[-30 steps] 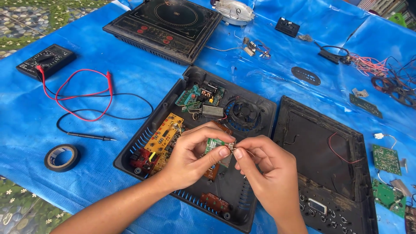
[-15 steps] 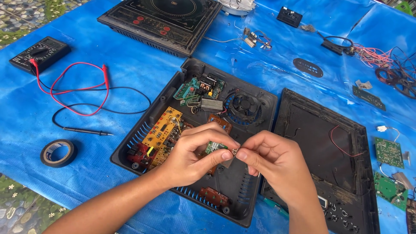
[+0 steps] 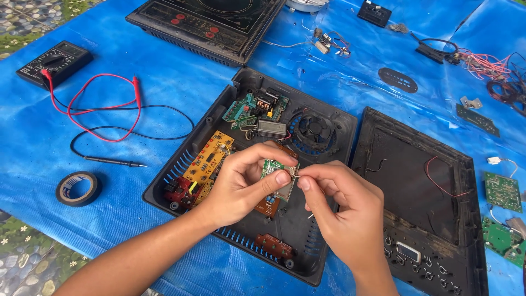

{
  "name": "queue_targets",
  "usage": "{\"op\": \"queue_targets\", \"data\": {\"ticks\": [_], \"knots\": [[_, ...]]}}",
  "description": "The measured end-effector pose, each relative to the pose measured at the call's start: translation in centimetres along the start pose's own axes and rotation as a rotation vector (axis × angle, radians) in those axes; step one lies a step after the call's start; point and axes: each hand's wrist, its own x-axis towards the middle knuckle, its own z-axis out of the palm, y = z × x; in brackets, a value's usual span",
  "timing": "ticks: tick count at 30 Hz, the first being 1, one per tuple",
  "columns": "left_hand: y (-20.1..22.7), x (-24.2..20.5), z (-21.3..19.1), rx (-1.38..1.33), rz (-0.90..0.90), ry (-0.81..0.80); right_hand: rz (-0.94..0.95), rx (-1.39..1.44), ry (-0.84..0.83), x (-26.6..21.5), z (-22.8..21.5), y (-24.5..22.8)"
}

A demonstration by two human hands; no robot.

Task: Assembling and connecting small circuit modules and wires within an electronic device housing

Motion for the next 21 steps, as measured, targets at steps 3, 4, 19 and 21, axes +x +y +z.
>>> {"op": "queue_targets", "data": {"ticks": [3, 4, 19, 21], "knots": [[0.1, -0.1, 0.0, -0.006, -0.010, 0.006, -0.047, -0.113, 0.081, 0.0, 0.4, -0.8], [0.1, -0.1, 0.0, -0.006, -0.010, 0.009, -0.047, -0.112, 0.078, -0.1, 0.5, -0.9], [-0.1, -0.1, -0.2, 0.000, 0.016, -0.004, -0.307, -0.362, 0.095, -0.1, 0.7, -0.8], [-0.1, -0.1, -0.2, -0.010, 0.021, -0.023, -0.310, -0.363, 0.103, -0.2, 0.7, -0.7]]}}
